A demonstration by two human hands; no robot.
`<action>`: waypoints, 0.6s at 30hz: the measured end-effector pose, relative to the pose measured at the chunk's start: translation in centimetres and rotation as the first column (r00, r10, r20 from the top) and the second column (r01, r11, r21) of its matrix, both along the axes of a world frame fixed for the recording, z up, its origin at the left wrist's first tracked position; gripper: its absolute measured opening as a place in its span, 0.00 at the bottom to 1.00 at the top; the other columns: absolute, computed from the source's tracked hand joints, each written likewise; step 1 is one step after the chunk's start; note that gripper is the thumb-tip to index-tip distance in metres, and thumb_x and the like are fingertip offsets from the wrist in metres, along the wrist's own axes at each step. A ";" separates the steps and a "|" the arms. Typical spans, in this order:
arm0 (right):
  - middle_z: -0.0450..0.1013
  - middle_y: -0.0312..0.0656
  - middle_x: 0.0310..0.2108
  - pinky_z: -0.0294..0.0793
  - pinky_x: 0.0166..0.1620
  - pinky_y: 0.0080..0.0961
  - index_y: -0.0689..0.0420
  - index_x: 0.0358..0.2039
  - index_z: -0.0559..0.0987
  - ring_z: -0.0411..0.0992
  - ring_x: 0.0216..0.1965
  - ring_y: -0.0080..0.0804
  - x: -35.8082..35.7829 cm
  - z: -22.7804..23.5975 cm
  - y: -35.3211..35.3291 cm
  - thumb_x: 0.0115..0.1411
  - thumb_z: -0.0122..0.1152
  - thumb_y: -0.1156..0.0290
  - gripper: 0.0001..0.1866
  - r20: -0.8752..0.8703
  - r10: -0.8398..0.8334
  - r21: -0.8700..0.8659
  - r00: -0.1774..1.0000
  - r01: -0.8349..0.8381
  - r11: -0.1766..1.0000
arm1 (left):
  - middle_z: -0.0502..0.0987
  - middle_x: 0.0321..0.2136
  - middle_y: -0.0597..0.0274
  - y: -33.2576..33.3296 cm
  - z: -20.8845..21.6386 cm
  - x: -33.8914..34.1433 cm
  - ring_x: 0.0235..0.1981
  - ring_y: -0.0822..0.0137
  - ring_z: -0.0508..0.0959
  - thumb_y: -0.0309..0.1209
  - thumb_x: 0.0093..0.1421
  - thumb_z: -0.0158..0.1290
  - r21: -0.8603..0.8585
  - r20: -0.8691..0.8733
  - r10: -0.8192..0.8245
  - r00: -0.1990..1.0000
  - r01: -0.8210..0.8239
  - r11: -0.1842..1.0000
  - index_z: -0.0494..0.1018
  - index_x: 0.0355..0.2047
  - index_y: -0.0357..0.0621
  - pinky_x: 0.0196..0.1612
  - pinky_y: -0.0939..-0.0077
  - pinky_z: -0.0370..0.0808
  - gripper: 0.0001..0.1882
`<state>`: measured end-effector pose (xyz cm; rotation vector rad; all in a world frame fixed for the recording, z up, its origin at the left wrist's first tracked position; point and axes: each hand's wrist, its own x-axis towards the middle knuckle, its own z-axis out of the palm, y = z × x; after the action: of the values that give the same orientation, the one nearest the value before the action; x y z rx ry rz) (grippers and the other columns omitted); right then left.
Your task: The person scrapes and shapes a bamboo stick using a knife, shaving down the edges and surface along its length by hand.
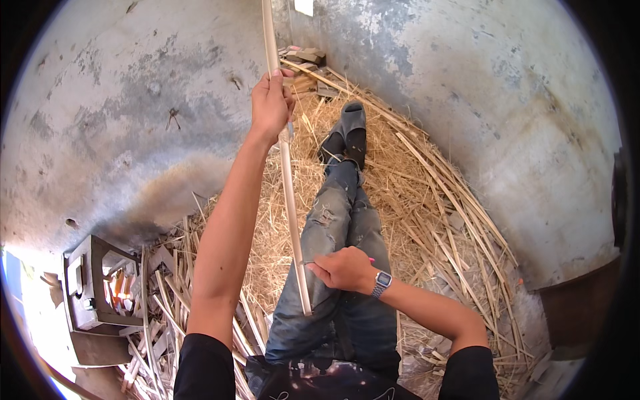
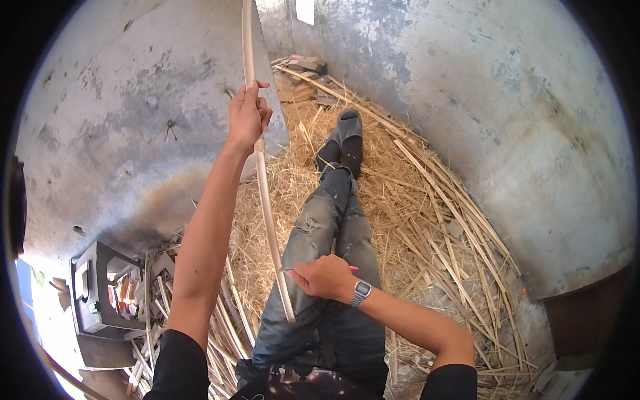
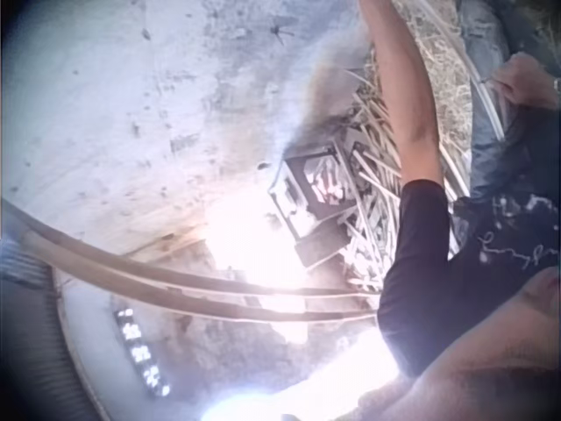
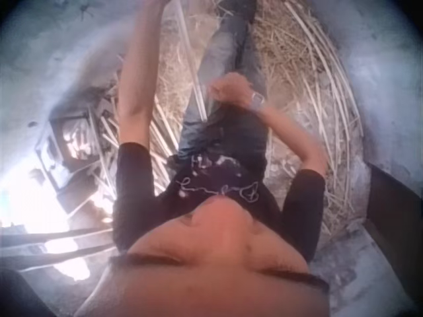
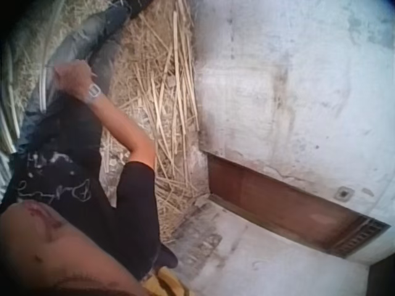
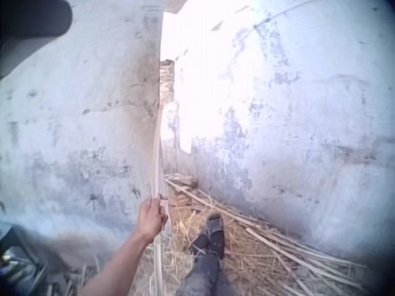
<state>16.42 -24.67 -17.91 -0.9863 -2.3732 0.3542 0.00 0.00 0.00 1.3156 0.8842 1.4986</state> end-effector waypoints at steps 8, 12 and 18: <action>0.69 0.42 0.12 0.70 0.18 0.45 0.49 0.25 0.74 0.73 0.14 0.49 0.6 -1.7 -1.0 0.70 0.54 0.52 0.19 0.100 0.092 -0.041 0.991 -0.088 0.995 | 0.54 0.12 0.73 0.5 -3.1 -1.0 0.09 0.75 0.57 0.42 0.78 0.38 -0.004 -0.040 0.064 0.997 -0.064 0.998 0.70 0.46 0.40 0.13 0.77 0.55 0.18; 0.71 0.44 0.13 0.71 0.19 0.47 0.49 0.26 0.74 0.74 0.17 0.51 -1.1 -1.5 0.6 0.71 0.52 0.50 0.20 0.034 -0.009 -0.032 0.999 0.010 0.999 | 0.54 0.12 0.73 1.5 -2.5 -3.4 0.09 0.75 0.58 0.42 0.78 0.38 -0.007 -0.016 0.076 0.997 -0.076 0.997 0.69 0.46 0.41 0.13 0.78 0.55 0.18; 0.72 0.45 0.14 0.72 0.22 0.49 0.49 0.27 0.75 0.75 0.19 0.53 -0.4 -2.2 -2.4 0.71 0.52 0.50 0.20 0.141 0.162 -0.198 0.977 -0.132 0.971 | 0.58 0.13 0.71 0.8 -2.3 -2.2 0.11 0.75 0.60 0.42 0.78 0.37 -0.007 -0.032 0.033 0.999 -0.033 0.999 0.69 0.45 0.42 0.14 0.77 0.58 0.17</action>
<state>16.04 -27.02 -20.13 -0.9531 -2.6015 0.5854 -2.21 0.83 -2.30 1.3292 0.9349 1.5018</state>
